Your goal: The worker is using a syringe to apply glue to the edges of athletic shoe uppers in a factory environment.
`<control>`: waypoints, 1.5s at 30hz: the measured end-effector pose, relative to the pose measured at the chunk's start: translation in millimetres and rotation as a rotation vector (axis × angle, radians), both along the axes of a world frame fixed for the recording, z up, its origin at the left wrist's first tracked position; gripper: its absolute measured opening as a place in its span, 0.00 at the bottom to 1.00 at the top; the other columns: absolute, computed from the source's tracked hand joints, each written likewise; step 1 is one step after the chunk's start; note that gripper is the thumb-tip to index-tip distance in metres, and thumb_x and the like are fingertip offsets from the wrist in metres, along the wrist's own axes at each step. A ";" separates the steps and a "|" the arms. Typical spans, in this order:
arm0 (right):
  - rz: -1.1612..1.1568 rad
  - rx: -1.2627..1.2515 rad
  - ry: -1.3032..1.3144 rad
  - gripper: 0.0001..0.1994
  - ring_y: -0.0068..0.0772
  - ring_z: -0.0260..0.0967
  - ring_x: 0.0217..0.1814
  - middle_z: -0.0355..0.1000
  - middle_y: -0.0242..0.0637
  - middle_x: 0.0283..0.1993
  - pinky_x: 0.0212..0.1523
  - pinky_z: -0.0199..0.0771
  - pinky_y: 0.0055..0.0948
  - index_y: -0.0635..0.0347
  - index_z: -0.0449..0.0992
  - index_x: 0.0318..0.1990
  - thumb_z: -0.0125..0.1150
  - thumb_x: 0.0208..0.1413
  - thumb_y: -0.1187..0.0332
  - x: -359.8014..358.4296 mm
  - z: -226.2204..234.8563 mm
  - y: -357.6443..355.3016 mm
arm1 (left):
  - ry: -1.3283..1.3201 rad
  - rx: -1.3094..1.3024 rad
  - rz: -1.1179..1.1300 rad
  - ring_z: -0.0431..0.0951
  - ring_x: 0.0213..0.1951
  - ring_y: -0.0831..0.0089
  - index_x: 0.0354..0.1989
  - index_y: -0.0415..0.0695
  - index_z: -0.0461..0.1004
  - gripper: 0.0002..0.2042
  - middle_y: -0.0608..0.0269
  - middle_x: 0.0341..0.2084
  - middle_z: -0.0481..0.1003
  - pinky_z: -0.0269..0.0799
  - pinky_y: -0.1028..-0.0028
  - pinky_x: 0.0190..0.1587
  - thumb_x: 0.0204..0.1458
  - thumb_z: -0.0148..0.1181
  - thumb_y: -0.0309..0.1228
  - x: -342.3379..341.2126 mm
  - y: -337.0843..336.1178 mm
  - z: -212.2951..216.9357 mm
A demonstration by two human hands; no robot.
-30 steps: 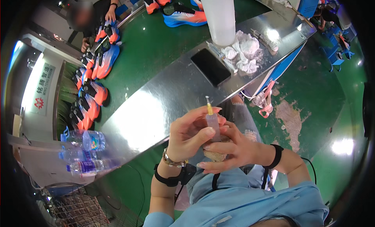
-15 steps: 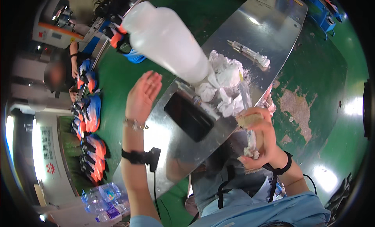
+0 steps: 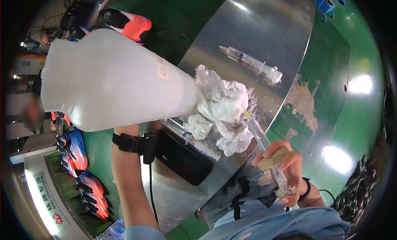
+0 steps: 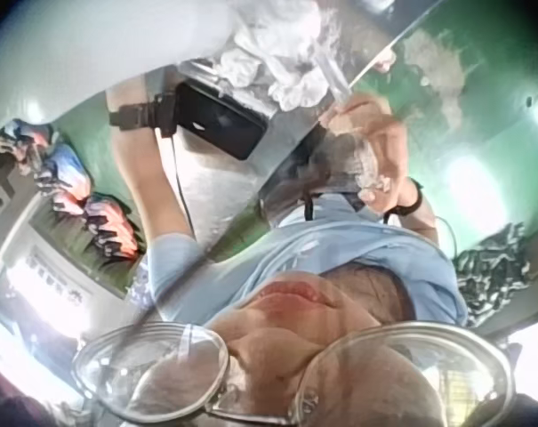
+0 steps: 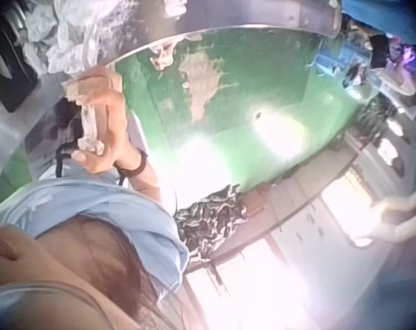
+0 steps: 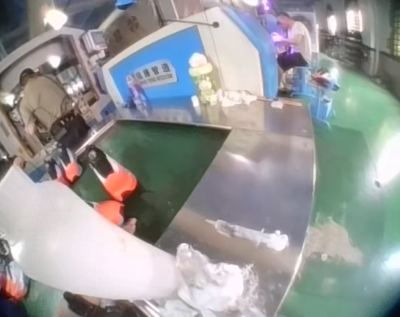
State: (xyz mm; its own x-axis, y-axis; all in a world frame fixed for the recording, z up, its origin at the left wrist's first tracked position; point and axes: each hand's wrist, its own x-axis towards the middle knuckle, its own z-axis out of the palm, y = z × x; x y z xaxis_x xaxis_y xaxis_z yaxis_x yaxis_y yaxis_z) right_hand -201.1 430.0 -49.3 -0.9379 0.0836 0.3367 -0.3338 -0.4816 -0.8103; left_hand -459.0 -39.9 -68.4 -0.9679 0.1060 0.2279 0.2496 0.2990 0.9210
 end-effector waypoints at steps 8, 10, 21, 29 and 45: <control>0.029 0.100 0.133 0.30 0.41 0.54 0.51 0.58 0.42 0.47 0.49 0.55 0.37 0.63 0.59 0.49 0.62 0.35 0.67 -13.9 2.9 7.6 | -0.342 0.466 0.292 0.65 0.52 0.62 0.55 0.41 0.58 0.22 0.55 0.51 0.64 0.66 0.68 0.53 0.54 0.48 0.37 -112.9 4.8 -13.0; 0.007 0.116 0.151 0.29 0.39 0.55 0.51 0.57 0.42 0.47 0.51 0.55 0.35 0.63 0.58 0.50 0.60 0.37 0.69 -6.1 4.6 5.9 | -0.386 0.568 0.401 0.65 0.52 0.62 0.55 0.41 0.59 0.21 0.56 0.51 0.64 0.67 0.68 0.52 0.54 0.49 0.37 -109.8 6.9 -9.4; 0.132 0.007 0.090 0.30 0.27 0.53 0.51 0.56 0.34 0.47 0.54 0.51 0.28 0.62 0.54 0.54 0.62 0.42 0.76 17.6 13.5 5.5 | -0.572 0.610 0.327 0.61 0.57 0.66 0.59 0.42 0.54 0.22 0.56 0.56 0.60 0.61 0.71 0.57 0.57 0.43 0.37 212.1 28.4 60.7; 0.012 0.155 0.151 0.29 0.29 0.56 0.49 0.59 0.37 0.47 0.51 0.54 0.30 0.63 0.53 0.53 0.59 0.44 0.66 7.5 7.0 -22.1 | -0.539 0.793 0.866 0.66 0.53 0.67 0.57 0.44 0.58 0.23 0.59 0.54 0.63 0.67 0.70 0.53 0.54 0.48 0.41 508.2 41.9 60.4; 0.091 0.122 -0.067 0.48 0.35 0.58 0.46 0.56 0.34 0.45 0.49 0.60 0.36 0.54 0.55 0.55 0.60 0.29 0.31 58.6 129.1 -91.6 | 0.597 0.038 0.363 0.73 0.41 0.64 0.48 0.33 0.61 0.30 0.49 0.42 0.70 0.70 0.68 0.44 0.43 0.61 0.43 340.0 26.9 131.9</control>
State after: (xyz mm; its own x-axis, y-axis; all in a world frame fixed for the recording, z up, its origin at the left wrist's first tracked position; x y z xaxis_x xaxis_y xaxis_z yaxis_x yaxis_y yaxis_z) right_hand -142.5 338.4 79.8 -0.9605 -0.0401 0.2753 -0.2364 -0.4041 -0.8836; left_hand -119.0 -12.9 63.5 -0.6490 -0.2188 0.7287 0.6065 0.4296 0.6691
